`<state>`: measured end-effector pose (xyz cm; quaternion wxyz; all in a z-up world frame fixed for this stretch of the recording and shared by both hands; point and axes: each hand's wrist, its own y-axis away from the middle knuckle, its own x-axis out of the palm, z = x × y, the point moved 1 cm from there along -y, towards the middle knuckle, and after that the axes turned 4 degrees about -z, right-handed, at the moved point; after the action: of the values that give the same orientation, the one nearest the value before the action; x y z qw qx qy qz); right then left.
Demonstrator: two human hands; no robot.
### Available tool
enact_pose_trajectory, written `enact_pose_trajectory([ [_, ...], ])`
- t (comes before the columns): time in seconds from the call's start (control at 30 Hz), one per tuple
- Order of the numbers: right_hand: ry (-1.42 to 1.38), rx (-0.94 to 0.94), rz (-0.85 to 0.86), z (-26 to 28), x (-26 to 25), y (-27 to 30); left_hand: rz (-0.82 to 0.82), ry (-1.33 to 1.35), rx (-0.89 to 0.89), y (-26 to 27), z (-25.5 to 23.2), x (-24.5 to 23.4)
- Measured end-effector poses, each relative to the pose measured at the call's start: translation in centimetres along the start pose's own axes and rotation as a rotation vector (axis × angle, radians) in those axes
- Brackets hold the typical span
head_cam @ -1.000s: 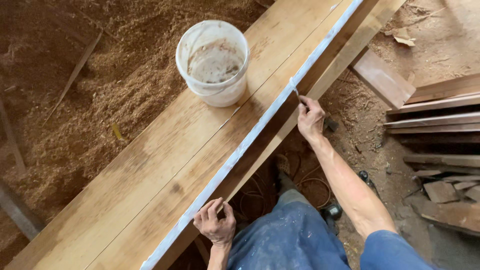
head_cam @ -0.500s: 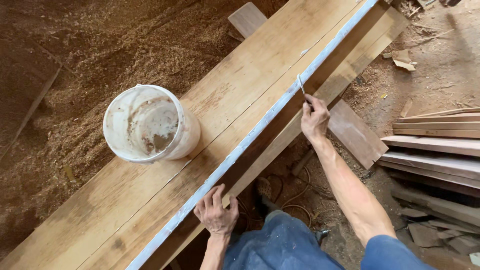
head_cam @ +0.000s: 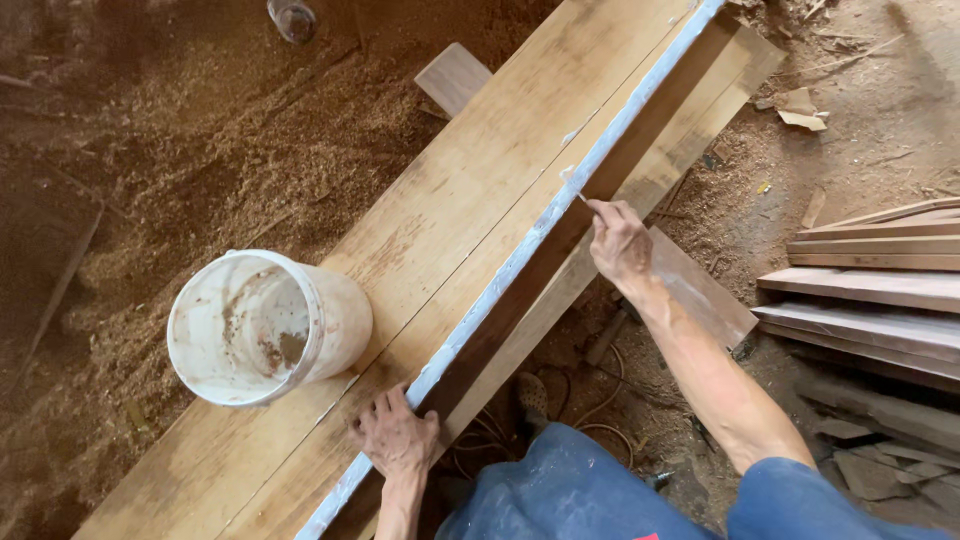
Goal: The person applies a white adhesive along the edge of a wooden plank using a small brush. They repeatedly dip the brush into a white bucket to reload adhesive and continue spreading it along the plank's length.
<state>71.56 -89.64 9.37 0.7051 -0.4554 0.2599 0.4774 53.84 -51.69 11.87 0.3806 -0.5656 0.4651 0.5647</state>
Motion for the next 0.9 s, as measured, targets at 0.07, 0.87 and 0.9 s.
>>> enact_pose_trajectory([
  [0.07,-0.108,0.038,0.168,0.8,0.4,0.8,0.016,-0.068,0.032,-0.2,0.6,0.1],
  [0.87,-0.360,0.014,0.102,5.9,3.0,9.8,-0.061,-0.240,-0.105,6.3,14.4,0.3],
  [0.9,-0.380,-0.033,0.180,6.7,2.5,11.8,-0.083,-0.198,-0.092,6.1,13.4,0.3],
])
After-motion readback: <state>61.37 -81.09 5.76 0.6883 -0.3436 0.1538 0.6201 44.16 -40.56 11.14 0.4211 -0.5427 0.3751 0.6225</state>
